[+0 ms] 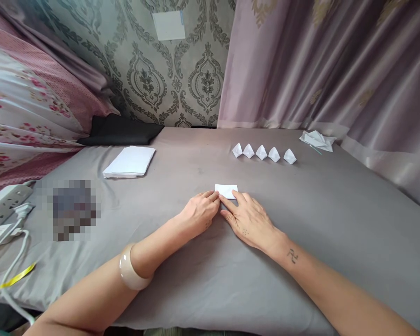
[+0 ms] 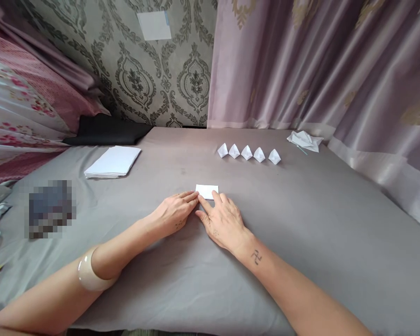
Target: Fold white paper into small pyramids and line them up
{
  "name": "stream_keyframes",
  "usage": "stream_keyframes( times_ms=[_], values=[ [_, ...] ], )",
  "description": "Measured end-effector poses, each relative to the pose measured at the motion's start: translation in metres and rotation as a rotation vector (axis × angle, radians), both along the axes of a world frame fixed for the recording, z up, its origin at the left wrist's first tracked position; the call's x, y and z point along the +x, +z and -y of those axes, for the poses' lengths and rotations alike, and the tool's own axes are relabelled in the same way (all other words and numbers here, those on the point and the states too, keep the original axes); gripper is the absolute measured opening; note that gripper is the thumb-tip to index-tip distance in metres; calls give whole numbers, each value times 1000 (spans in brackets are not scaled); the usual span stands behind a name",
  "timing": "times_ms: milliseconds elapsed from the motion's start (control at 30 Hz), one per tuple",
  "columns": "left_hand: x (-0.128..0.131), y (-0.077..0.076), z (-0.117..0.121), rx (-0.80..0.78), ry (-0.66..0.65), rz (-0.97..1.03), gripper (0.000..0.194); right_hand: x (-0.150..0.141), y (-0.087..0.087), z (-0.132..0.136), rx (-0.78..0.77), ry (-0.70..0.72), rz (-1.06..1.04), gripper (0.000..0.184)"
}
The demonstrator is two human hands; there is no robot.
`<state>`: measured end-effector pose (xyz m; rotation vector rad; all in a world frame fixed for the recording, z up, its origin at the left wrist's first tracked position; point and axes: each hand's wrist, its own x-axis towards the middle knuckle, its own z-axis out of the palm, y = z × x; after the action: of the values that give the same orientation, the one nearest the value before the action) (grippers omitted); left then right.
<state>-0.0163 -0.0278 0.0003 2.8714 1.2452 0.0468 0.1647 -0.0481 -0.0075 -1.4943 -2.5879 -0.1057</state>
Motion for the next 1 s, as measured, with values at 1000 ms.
stream_keyframes(
  times_ms=[1000],
  values=[
    [0,-1,-14,-61,297,352,14,22,4,-13,14,-74,-144,33]
  ],
)
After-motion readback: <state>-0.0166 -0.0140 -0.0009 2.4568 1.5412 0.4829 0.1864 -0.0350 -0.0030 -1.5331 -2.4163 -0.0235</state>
